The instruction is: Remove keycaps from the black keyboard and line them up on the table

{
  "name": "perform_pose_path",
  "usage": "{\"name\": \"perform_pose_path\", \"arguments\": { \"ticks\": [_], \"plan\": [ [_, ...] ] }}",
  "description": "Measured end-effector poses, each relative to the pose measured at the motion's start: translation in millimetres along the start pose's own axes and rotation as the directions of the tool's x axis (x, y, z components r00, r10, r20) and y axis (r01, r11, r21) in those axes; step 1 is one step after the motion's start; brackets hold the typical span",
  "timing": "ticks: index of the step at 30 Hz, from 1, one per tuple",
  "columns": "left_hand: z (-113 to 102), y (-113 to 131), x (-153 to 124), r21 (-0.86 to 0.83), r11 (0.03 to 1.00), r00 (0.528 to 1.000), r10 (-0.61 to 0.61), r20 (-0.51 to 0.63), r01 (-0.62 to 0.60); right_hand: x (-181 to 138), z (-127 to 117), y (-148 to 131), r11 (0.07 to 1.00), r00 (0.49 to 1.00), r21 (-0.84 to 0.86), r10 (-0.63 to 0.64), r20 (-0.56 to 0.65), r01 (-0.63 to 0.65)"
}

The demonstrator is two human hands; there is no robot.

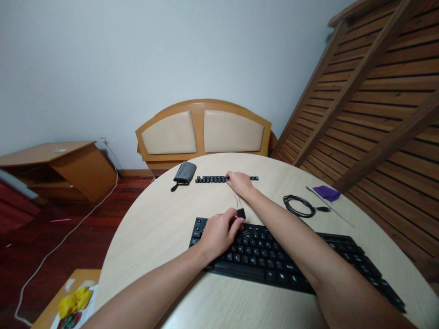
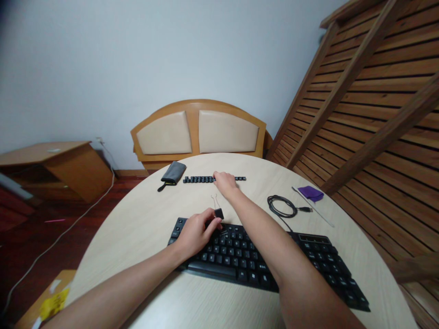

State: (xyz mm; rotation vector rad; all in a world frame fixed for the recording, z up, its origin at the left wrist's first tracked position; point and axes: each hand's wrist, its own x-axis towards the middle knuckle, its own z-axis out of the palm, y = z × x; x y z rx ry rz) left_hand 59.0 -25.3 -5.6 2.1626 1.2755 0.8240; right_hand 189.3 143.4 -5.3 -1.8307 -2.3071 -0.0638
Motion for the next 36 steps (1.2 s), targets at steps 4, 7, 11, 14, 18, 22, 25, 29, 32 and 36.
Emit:
{"name": "perform_pose_path", "arguments": {
  "ticks": [4,7,11,14,18,22,25,29,32,36],
  "plan": [
    [-0.7,0.9,-0.2,-0.003,1.0,1.0,0.006,-0.002,-0.006,-3.1,-2.9,-0.1,1.0,1.0,0.011,-0.003,0.008,0.003],
    [-0.5,0.9,-0.6,0.004,1.0,1.0,0.014,-0.002,-0.014,-10.5,-7.6,1.4,1.0,1.0,0.019,-0.01,0.019,0.009],
    [0.3,0.7,-0.6,-0.016,1.0,1.0,0.014,-0.013,-0.014,-33.6,-17.3,8.4,0.999,0.999,0.041,-0.037,0.038,0.035],
    [1.0,-0.5,0.0,-0.043,0.999,1.0,0.026,-0.01,-0.026,-60.5,-26.7,18.1,0.996,0.997,0.068,-0.057,0.045,0.054],
    [2.6,-3.4,1.2,-0.133,0.991,1.0,0.022,0.021,-0.019,-100.5,-40.8,35.3,0.989,0.996,0.131,-0.076,0.056,0.068],
    [3.8,-3.9,1.8,-0.185,0.983,0.999,0.017,0.027,-0.012,-138.6,-53.8,53.2,0.936,0.982,0.336,-0.15,0.118,0.103],
    [4.1,-3.1,1.7,-0.186,0.983,1.0,0.016,0.027,-0.01,-166.7,-60.9,63.0,0.824,0.941,0.55,-0.283,0.184,0.14],
    [4.0,-3.2,1.3,-0.169,0.985,0.999,0.027,0.022,-0.023,-197.3,-63.4,67.3,0.761,0.9,0.617,-0.391,0.189,0.201],
    [2.3,-3.3,0.2,-0.151,0.988,0.999,0.041,0.016,-0.038,-206.7,-59.4,63.9,0.764,0.903,0.6,-0.4,0.153,0.237],
    [-4.0,-1.4,-3.2,-0.149,0.988,0.999,0.044,0.005,-0.043,-205.7,-51.0,54.8,0.766,0.908,0.581,-0.405,0.105,0.274]
  ]
}}
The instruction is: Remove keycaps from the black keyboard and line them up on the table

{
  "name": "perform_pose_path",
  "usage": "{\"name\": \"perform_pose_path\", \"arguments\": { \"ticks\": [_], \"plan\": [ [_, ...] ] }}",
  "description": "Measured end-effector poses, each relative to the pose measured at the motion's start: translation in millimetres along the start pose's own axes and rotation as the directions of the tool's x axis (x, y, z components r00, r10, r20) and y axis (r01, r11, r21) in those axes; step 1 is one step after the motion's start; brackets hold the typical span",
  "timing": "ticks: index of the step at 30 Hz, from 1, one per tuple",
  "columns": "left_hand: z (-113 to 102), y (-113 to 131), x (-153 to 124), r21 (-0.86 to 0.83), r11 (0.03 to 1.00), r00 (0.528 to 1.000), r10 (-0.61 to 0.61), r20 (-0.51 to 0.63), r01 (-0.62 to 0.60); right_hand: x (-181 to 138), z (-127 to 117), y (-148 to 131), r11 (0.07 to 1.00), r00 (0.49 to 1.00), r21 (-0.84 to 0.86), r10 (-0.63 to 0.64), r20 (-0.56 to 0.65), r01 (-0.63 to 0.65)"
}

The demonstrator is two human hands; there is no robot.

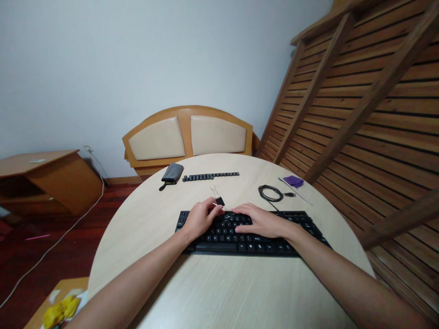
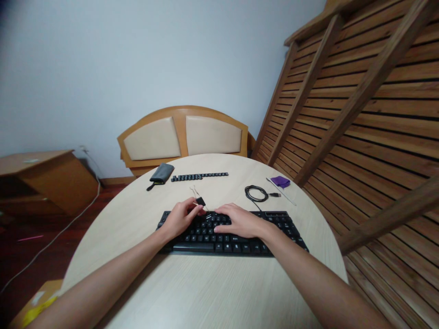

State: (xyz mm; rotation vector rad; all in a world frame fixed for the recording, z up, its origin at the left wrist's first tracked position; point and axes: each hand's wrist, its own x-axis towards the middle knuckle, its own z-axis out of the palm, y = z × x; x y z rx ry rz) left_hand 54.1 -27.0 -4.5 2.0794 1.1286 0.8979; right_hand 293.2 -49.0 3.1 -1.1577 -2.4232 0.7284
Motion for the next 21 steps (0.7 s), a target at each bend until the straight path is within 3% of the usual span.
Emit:
{"name": "perform_pose_path", "arguments": {
  "ticks": [8,16,21],
  "plan": [
    [-5.1,3.4,-5.4,0.075,0.997,1.0,-0.006,-0.011,0.007,8.4,15.4,-7.0,0.997,0.995,-0.057,-0.051,-0.087,0.046],
    [-3.6,0.3,-3.5,0.006,1.0,0.999,0.02,0.028,-0.02,9.8,19.7,-10.9,0.995,0.989,-0.084,-0.066,-0.135,0.055],
    [-3.9,3.4,-5.1,0.11,0.992,0.997,0.054,0.059,-0.06,10.5,19.6,-12.3,0.994,0.988,-0.092,-0.065,-0.137,0.052]
  ]
}}
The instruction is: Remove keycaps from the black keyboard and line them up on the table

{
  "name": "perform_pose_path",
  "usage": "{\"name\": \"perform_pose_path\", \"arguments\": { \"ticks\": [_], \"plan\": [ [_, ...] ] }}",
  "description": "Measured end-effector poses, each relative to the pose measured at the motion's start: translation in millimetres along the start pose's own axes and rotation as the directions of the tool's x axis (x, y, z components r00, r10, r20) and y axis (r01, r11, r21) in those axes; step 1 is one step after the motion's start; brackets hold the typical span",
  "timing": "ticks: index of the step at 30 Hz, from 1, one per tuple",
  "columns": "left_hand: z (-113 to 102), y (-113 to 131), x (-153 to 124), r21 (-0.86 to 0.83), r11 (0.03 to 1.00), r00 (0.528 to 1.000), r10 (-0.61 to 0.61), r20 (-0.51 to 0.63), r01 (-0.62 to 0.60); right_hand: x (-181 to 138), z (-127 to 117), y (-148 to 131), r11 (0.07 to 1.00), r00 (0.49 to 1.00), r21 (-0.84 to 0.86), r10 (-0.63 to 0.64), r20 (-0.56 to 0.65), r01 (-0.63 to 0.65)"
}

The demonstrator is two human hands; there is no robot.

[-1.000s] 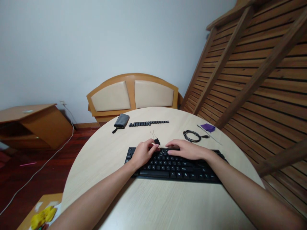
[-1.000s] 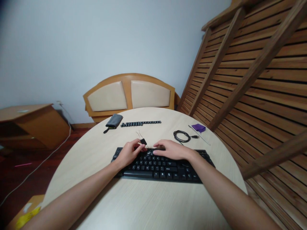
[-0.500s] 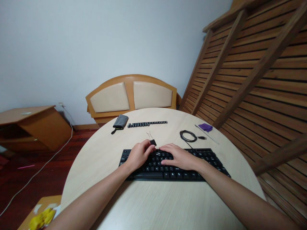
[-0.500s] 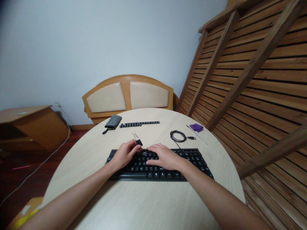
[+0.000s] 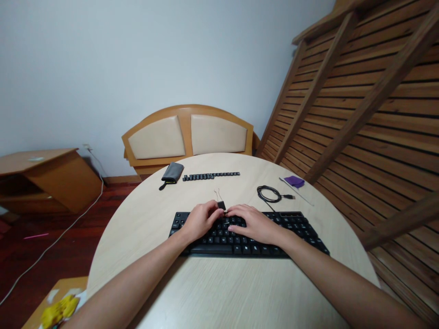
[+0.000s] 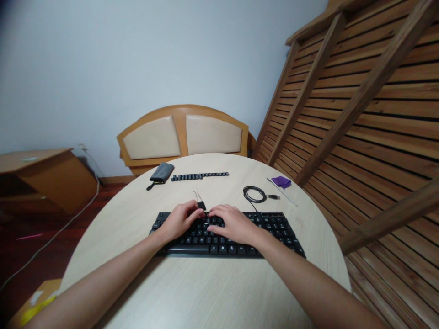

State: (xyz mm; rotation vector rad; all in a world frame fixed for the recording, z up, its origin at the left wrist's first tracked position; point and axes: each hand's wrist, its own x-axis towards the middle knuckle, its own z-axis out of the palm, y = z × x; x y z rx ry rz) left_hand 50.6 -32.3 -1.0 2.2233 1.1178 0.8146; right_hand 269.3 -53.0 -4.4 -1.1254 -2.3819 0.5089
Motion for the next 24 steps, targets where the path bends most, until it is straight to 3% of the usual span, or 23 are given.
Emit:
{"name": "perform_pose_path", "arguments": {
  "ticks": [5,11,18,24],
  "plan": [
    [1.2,5.3,-3.2,0.195,0.979,0.998,0.052,0.034,-0.058,1.0,-0.4,-1.3,1.0,1.0,-0.002,-0.023,-0.009,0.023],
    [3.4,7.6,-5.3,0.283,0.949,0.99,0.12,0.074,-0.136,1.4,2.3,-2.1,1.0,0.999,-0.02,-0.003,-0.035,0.003],
    [5.2,2.0,-1.2,0.107,0.994,1.0,0.0,-0.006,0.0,1.2,3.7,-8.6,0.999,0.998,-0.046,0.016,-0.057,-0.019],
    [6.9,-1.4,1.1,-0.051,0.998,1.0,-0.026,-0.015,0.026,3.2,10.5,-8.1,0.996,0.994,-0.064,0.051,-0.1,-0.058]
  ]
}}
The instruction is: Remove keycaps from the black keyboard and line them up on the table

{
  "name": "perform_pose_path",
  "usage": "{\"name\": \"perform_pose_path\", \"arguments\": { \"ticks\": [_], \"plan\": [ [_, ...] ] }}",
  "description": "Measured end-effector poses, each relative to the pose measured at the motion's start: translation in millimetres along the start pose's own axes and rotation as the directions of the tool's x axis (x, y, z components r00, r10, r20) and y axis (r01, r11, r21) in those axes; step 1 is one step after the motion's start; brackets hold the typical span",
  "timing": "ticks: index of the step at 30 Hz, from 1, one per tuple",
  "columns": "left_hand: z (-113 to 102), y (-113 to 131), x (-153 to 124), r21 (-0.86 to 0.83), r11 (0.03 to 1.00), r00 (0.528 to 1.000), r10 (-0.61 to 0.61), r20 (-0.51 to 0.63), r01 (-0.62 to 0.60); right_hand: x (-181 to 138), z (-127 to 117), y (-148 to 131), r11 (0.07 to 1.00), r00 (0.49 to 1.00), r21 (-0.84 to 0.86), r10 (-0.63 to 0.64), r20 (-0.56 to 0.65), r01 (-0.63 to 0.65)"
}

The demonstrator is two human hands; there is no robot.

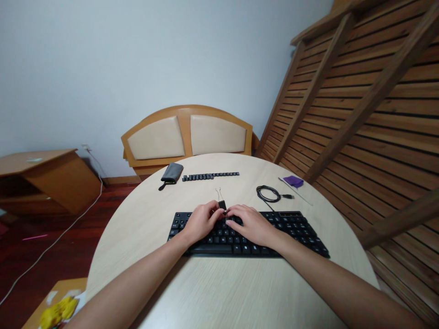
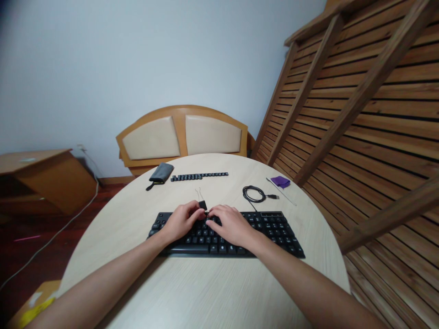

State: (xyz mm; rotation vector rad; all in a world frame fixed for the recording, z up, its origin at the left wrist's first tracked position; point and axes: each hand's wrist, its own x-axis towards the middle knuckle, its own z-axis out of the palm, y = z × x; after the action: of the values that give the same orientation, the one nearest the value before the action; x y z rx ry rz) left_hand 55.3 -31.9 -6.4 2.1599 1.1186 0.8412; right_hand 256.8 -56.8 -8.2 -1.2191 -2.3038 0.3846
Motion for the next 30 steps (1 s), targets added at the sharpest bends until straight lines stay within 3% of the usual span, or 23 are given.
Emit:
{"name": "perform_pose_path", "arguments": {
  "ticks": [8,15,30],
  "plan": [
    [3.2,-10.2,5.6,-0.34,0.934,0.993,-0.111,0.026,0.113,2.0,1.3,-2.0,0.998,0.999,0.05,0.031,-0.024,-0.03],
    [1.1,-4.1,2.6,-0.309,0.95,0.999,-0.044,-0.011,0.038,1.0,3.3,1.8,0.995,0.998,0.103,0.012,-0.061,-0.006],
    [-0.9,-1.5,1.4,-0.244,0.97,1.0,0.002,-0.018,-0.007,2.1,0.2,-2.4,0.969,0.998,0.247,0.001,-0.062,0.015]
  ]
}}
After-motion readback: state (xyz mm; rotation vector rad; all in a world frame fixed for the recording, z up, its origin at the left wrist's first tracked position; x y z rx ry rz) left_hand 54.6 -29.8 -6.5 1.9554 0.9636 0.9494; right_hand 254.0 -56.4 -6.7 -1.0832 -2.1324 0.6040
